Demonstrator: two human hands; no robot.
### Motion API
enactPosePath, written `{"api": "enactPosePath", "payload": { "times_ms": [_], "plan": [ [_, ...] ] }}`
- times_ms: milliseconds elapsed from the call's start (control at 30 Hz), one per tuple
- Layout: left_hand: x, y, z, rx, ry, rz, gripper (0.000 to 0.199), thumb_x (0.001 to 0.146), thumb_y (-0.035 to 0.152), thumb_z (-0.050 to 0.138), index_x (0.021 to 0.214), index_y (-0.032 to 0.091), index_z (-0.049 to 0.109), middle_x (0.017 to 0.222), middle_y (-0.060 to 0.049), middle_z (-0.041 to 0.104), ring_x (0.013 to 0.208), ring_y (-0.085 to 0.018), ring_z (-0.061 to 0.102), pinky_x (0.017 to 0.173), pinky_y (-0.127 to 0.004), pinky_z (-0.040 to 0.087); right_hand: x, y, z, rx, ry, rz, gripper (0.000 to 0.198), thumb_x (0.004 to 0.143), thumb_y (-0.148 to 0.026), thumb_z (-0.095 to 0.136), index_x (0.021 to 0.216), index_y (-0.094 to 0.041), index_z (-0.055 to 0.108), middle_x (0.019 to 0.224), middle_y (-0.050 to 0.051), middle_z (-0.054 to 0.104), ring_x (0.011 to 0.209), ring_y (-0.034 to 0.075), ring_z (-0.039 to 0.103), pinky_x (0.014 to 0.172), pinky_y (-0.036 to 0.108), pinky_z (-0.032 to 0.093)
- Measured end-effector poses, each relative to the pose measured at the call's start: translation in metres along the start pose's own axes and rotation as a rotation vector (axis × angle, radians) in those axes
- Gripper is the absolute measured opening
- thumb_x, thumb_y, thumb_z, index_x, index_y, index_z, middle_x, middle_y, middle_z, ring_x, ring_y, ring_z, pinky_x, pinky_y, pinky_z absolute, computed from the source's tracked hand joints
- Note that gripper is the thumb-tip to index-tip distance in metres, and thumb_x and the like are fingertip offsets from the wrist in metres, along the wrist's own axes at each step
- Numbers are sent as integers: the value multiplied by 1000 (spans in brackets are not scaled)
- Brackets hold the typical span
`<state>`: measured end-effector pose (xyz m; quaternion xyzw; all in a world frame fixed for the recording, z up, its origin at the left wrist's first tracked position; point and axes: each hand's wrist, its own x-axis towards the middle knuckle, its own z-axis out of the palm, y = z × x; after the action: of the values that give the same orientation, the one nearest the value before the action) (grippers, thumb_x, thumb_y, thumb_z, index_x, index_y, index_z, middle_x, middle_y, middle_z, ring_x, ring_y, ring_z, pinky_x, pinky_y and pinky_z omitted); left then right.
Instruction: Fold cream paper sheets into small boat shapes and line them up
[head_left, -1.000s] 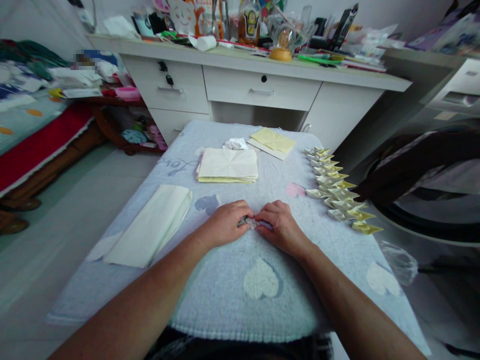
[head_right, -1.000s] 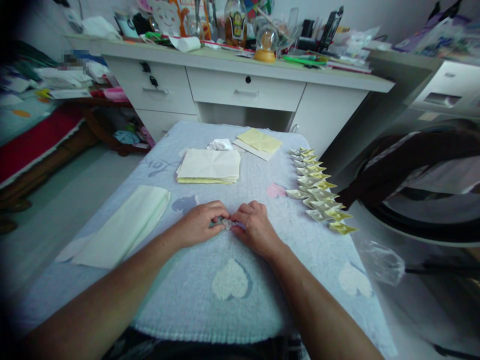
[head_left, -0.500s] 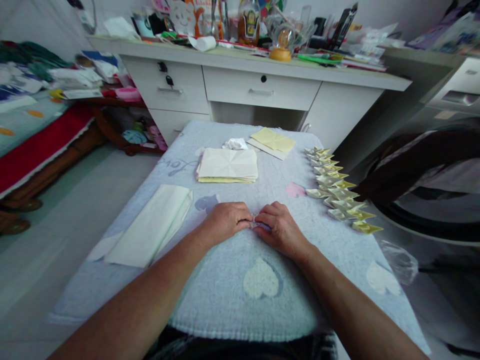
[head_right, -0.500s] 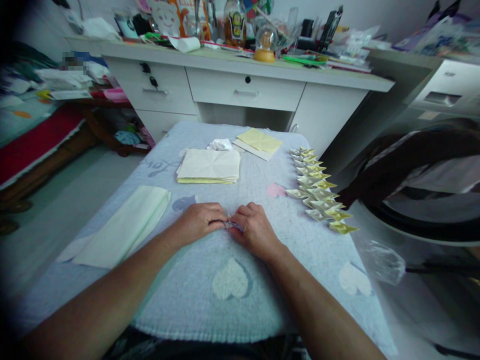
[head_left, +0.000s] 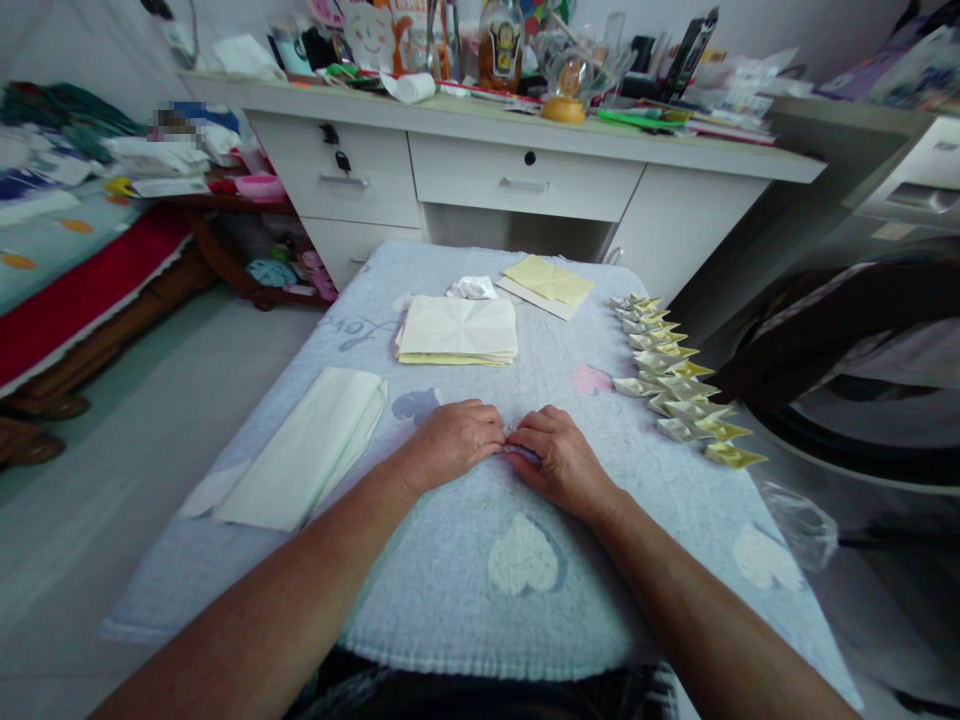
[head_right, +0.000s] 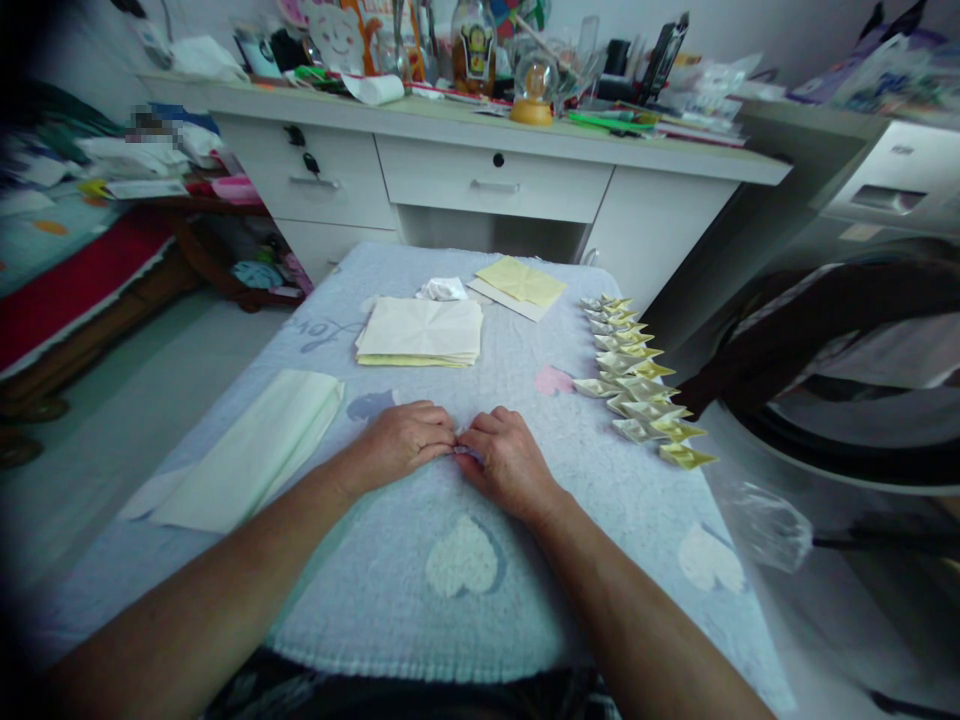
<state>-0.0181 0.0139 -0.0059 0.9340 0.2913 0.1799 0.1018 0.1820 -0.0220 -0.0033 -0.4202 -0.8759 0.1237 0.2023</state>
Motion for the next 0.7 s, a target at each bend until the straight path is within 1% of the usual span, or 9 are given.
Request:
{"api": "enactPosePath", "payload": {
  "times_ms": [133,267,500,700],
  "plan": [
    [0,-1,1,-53,15,0,15,89,21,58,78,18,68,81,-1,64,77,-14,57,70,-25,42,1,-1,0,13,16,38,10,85,-22,60,92,-18,66,87,5,63,85,19,52,79,32,38],
    [-1,-2,2,-113,13,-6,14,90,20,56,82,18,68,81,-1,63,78,-13,59,70,-23,42,0,-2,2,-1,31,93,12,80,-19,63,92,-17,62,88,5,62,85,20,53,78,31,38],
    [-1,-2,2,-142,10,-26,15,90,19,56,81,18,68,81,0,62,77,-12,59,70,-22,43,0,-5,7,-86,49,91,5,81,-16,60,83,-18,63,83,5,59,83,19,50,77,32,36],
    [-1,0,3,-141,-17,-54,15,89,18,54,81,18,67,81,-1,60,76,-13,58,69,-23,43,1,-7,11,-120,47,102,9,82,-13,57,79,-18,64,80,4,59,81,19,49,75,32,35]
  ]
}}
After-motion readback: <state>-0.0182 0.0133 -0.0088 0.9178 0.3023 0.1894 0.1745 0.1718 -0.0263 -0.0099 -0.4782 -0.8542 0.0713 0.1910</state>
